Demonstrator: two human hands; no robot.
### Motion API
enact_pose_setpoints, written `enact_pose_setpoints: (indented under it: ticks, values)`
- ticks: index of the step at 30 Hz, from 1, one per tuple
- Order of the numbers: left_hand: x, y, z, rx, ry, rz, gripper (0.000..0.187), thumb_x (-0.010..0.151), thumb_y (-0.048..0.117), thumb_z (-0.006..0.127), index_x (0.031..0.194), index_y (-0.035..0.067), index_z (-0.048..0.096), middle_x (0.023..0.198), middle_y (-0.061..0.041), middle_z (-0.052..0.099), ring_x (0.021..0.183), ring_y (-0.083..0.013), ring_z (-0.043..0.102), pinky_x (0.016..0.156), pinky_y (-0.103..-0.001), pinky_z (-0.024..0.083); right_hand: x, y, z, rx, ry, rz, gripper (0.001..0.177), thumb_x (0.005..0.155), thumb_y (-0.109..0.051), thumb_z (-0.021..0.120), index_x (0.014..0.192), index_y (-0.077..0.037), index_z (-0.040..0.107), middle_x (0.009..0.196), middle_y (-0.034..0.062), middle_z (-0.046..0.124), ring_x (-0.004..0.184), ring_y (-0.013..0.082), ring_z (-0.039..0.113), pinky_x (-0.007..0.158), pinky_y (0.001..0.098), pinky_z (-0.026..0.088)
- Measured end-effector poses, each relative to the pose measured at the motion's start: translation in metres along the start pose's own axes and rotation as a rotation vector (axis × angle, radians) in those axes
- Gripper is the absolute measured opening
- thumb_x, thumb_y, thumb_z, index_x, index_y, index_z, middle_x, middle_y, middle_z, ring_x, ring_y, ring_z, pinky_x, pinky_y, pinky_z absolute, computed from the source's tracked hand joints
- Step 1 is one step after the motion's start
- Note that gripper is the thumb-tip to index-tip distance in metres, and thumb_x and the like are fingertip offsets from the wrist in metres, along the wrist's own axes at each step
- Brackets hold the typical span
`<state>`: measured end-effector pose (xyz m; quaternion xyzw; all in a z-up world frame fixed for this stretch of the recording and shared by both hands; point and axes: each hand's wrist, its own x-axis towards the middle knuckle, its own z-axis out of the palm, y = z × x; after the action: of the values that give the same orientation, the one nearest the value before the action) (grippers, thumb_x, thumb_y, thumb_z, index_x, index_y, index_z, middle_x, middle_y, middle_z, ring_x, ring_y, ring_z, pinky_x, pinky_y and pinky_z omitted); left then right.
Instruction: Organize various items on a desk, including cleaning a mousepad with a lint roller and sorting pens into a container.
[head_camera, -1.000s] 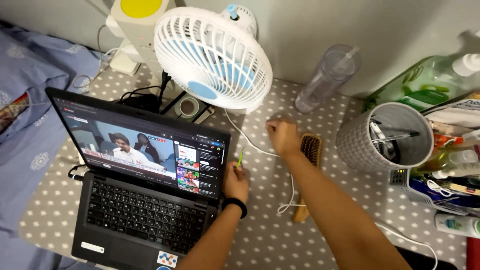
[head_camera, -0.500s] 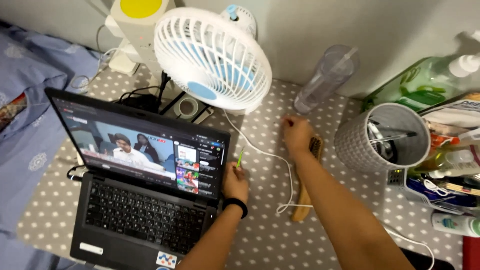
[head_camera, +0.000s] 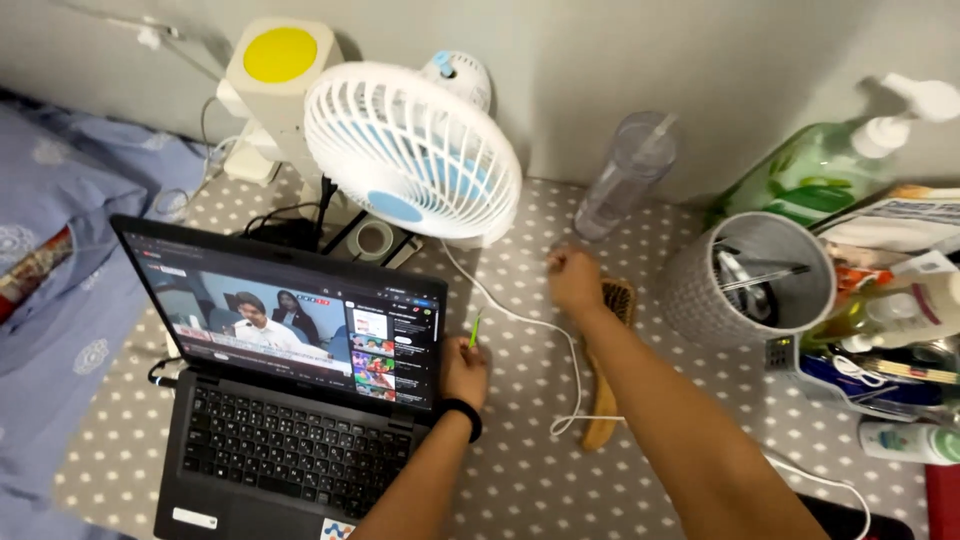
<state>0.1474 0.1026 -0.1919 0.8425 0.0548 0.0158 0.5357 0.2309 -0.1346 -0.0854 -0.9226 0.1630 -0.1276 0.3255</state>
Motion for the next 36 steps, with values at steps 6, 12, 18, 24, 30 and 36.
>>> enact_pose_setpoints:
  ticks: [6,12,18,24,30,36]
  values:
    - [0.009,-0.04,0.026,-0.366,-0.15,-0.369,0.012,0.098,0.012,0.059,0.109,0.008,0.055,0.084,-0.005,0.065,0.067,-0.0162,0.06,0.058,-0.032,0.048,-0.05,0.001,-0.124,0.26,0.123,0.111,0.024,0.095,-0.026,0.069,0.103,-0.003,0.075,0.085,0.0117,0.075,0.075,0.0204,0.07,0.07,0.0346,0.055]
    - [-0.062,0.059,0.033,-0.566,-0.446,-0.262,0.008,0.101,0.014,0.057,0.107,0.008,0.057,0.085,-0.005,0.071,0.068,-0.0123,0.062,0.062,-0.028,0.052,-0.165,0.073,-0.262,0.629,0.171,0.286,0.023,0.1,-0.023,0.068,0.106,-0.001,0.071,0.076,0.0,0.065,0.069,0.0098,0.059,0.066,0.0273,0.05]
    - [-0.144,0.223,0.06,-0.632,-0.687,-0.161,0.014,0.101,0.018,0.058,0.11,0.007,0.061,0.095,-0.006,0.076,0.077,-0.0116,0.069,0.072,-0.028,0.058,-0.321,0.169,-0.382,0.976,0.448,0.403,0.013,0.099,-0.012,0.064,0.106,-0.001,0.068,0.09,0.0036,0.067,0.08,0.0146,0.064,0.073,0.0304,0.054]
    - [-0.284,0.373,0.12,-0.522,-1.139,-0.144,0.022,0.099,0.02,0.062,0.113,0.003,0.064,0.098,-0.009,0.077,0.08,-0.0152,0.073,0.071,-0.028,0.058,-0.468,0.216,-0.508,0.9,0.83,0.505,0.014,0.104,-0.013,0.065,0.104,0.001,0.067,0.088,0.0057,0.065,0.08,0.0148,0.062,0.073,0.0309,0.055]
    - [-0.439,0.438,0.203,-0.407,-1.543,-0.131,0.022,0.094,0.017,0.066,0.111,0.004,0.068,0.095,-0.006,0.077,0.078,-0.0125,0.072,0.071,-0.026,0.06,-0.645,0.305,-0.634,0.268,1.301,0.625,0.013,0.105,-0.014,0.071,0.105,-0.001,0.072,0.085,0.0043,0.068,0.075,0.0121,0.063,0.071,0.0289,0.052]
    - [-0.552,0.473,0.249,-0.201,-1.67,-0.069,0.021,0.092,0.018,0.069,0.108,0.004,0.071,0.089,0.001,0.071,0.079,-0.0068,0.065,0.069,-0.023,0.054,-0.76,0.369,-0.758,-0.647,1.112,0.862,0.017,0.098,-0.017,0.078,0.099,0.0,0.076,0.094,0.0198,0.074,0.082,0.0325,0.072,0.079,0.0434,0.057]
